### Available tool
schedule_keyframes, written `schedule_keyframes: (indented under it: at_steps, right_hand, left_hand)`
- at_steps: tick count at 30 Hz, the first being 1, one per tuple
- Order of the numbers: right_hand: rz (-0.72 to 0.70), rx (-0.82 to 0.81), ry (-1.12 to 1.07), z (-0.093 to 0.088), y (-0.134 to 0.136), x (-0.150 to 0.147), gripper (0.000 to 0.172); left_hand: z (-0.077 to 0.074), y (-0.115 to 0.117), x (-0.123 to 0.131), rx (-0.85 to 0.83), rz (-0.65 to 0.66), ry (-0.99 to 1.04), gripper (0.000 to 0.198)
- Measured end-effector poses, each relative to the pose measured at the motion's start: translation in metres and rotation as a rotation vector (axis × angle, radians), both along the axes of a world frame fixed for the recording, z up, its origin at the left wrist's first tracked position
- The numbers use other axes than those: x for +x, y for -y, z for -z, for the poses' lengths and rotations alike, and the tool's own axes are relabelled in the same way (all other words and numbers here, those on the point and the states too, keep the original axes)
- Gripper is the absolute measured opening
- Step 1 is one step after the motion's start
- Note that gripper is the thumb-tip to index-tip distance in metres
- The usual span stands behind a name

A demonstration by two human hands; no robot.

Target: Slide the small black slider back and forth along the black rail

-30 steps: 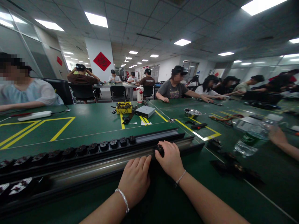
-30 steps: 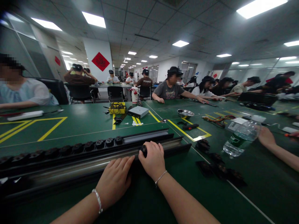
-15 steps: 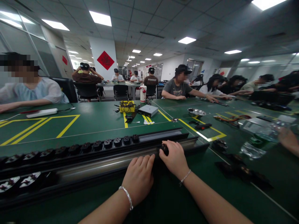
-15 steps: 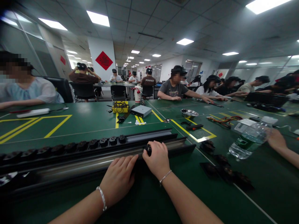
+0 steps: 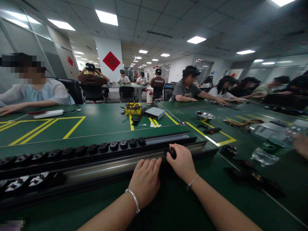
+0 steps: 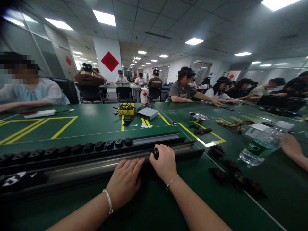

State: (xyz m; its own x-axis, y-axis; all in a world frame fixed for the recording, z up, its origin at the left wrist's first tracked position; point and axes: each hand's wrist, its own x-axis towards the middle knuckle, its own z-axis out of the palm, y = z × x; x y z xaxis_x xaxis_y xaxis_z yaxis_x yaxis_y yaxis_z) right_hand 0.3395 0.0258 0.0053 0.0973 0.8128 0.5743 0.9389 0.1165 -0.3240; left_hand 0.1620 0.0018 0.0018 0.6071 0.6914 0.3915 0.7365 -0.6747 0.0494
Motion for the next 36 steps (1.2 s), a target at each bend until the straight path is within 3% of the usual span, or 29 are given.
schedule_keyframes:
  at_steps: [14, 29, 36]
  right_hand:
    - [0.052, 0.002, -0.011, 0.001, 0.001, -0.002, 0.027]
    - [-0.038, 0.044, -0.001, 0.001, -0.004, 0.005, 0.024]
    - [-0.016, 0.076, -0.014, 0.004, -0.009, 0.006, 0.024]
  left_hand:
    - [-0.001, 0.001, -0.001, -0.024, 0.024, 0.038, 0.052]
    - [-0.002, -0.004, -0.002, -0.04, 0.019, 0.064, 0.059]
    - [-0.002, -0.01, -0.002, -0.024, 0.039, 0.082, 0.055]
